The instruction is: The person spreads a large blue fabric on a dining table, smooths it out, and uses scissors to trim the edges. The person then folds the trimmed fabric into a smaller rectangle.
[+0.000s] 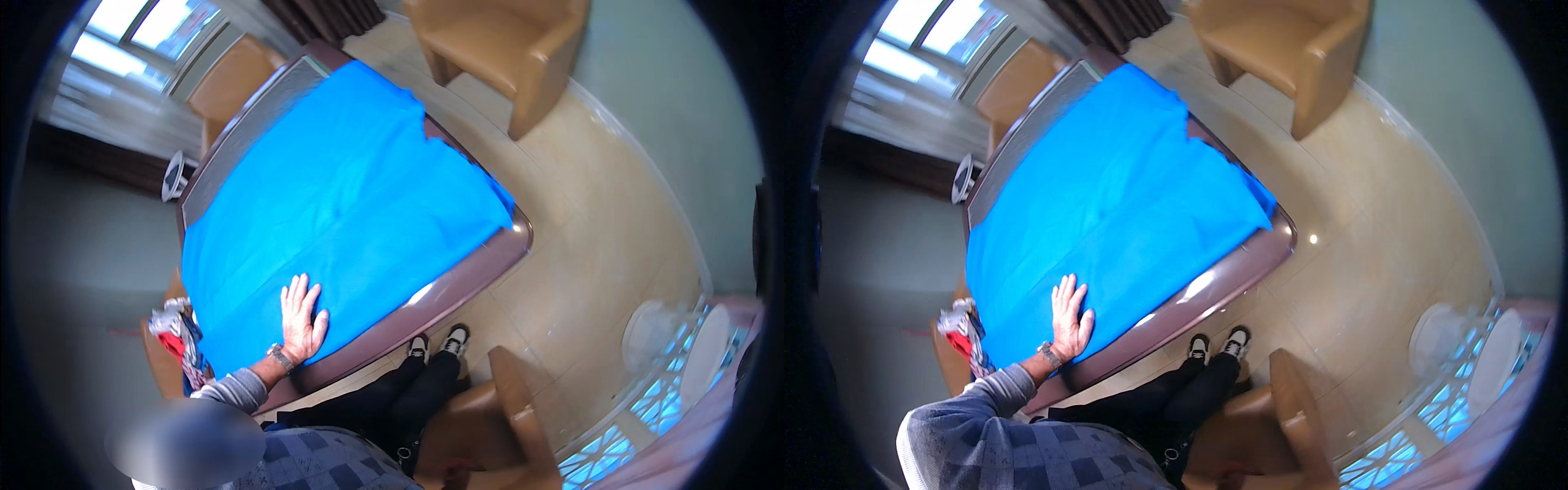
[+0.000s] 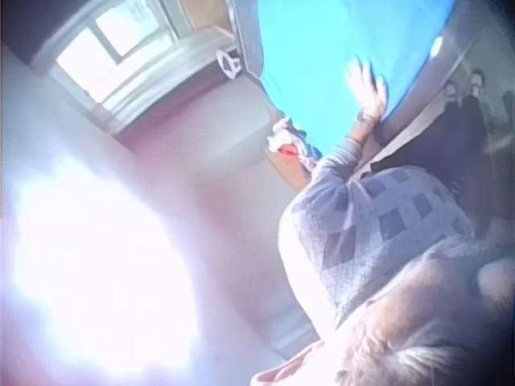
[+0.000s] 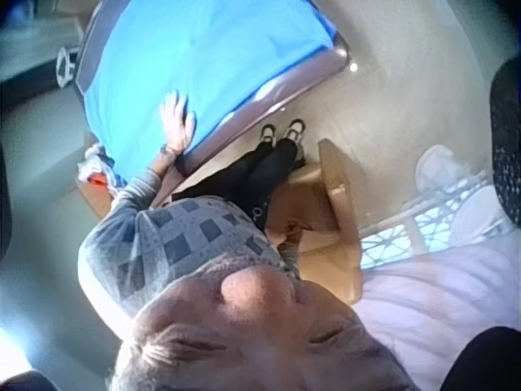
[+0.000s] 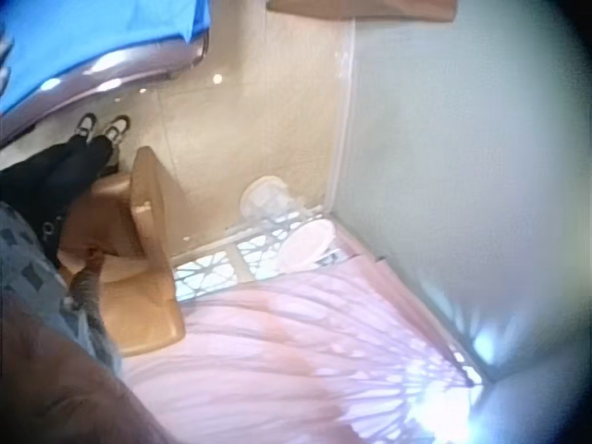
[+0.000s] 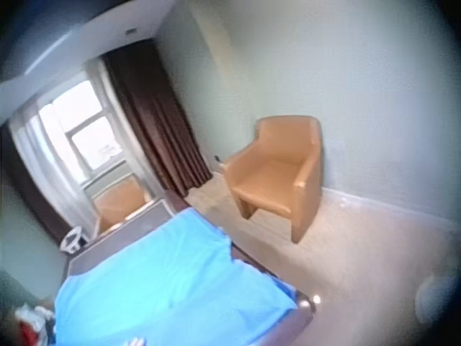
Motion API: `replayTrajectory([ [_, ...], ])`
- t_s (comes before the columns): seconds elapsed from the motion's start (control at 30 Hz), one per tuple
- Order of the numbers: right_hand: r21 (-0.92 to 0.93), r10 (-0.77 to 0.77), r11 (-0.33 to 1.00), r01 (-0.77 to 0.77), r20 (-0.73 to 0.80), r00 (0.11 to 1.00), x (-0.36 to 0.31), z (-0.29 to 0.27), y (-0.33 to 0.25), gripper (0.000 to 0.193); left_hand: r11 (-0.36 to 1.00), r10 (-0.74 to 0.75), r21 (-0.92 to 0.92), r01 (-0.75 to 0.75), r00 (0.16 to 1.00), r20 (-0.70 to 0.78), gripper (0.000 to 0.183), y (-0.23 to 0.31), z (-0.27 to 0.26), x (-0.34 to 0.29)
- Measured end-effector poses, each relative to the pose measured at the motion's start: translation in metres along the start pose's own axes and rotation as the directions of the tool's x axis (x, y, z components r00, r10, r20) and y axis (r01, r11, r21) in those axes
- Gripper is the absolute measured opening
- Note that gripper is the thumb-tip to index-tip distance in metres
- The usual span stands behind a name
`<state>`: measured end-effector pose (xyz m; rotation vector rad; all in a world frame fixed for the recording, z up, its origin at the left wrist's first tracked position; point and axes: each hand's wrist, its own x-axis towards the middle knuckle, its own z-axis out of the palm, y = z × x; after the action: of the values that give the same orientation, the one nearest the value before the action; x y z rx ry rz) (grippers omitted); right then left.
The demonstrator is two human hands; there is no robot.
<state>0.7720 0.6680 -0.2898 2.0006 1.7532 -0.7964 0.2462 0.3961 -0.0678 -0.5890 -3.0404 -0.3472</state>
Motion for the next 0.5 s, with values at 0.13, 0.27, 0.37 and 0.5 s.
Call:
replayTrajectory([
  [0.13, 0.073, -0.198, 0.979, 0.188, 0.187, 0.962, -0.021, -0.013, -0.044, 0.034, 0.999, -0.014, -0.045, 0.013, 1.000, -0.026, 0.057, 0.005, -0.010, 0.010],
  [0.27, 0.064, -0.347, 0.935, 0.349, 0.374, 0.860, -0.008, -0.059, -0.086, 0.034, 0.989, -0.105, -0.105, 0.107, 0.994, 0.027, 0.058, 0.002, -0.019, -0.002],
  [0.37, 0.073, -0.415, 0.896, 0.439, 0.493, 0.765, -0.006, -0.076, -0.122, 0.034, 0.974, -0.202, -0.104, 0.203, 0.979, 0.020, 0.059, -0.011, -0.032, -0.034],
  [0.5, 0.156, -0.488, 0.854, 0.495, 0.567, 0.664, -0.003, -0.083, -0.177, 0.034, 0.929, -0.371, -0.028, 0.370, 0.927, -0.052, 0.059, -0.064, -0.046, -0.112],
])
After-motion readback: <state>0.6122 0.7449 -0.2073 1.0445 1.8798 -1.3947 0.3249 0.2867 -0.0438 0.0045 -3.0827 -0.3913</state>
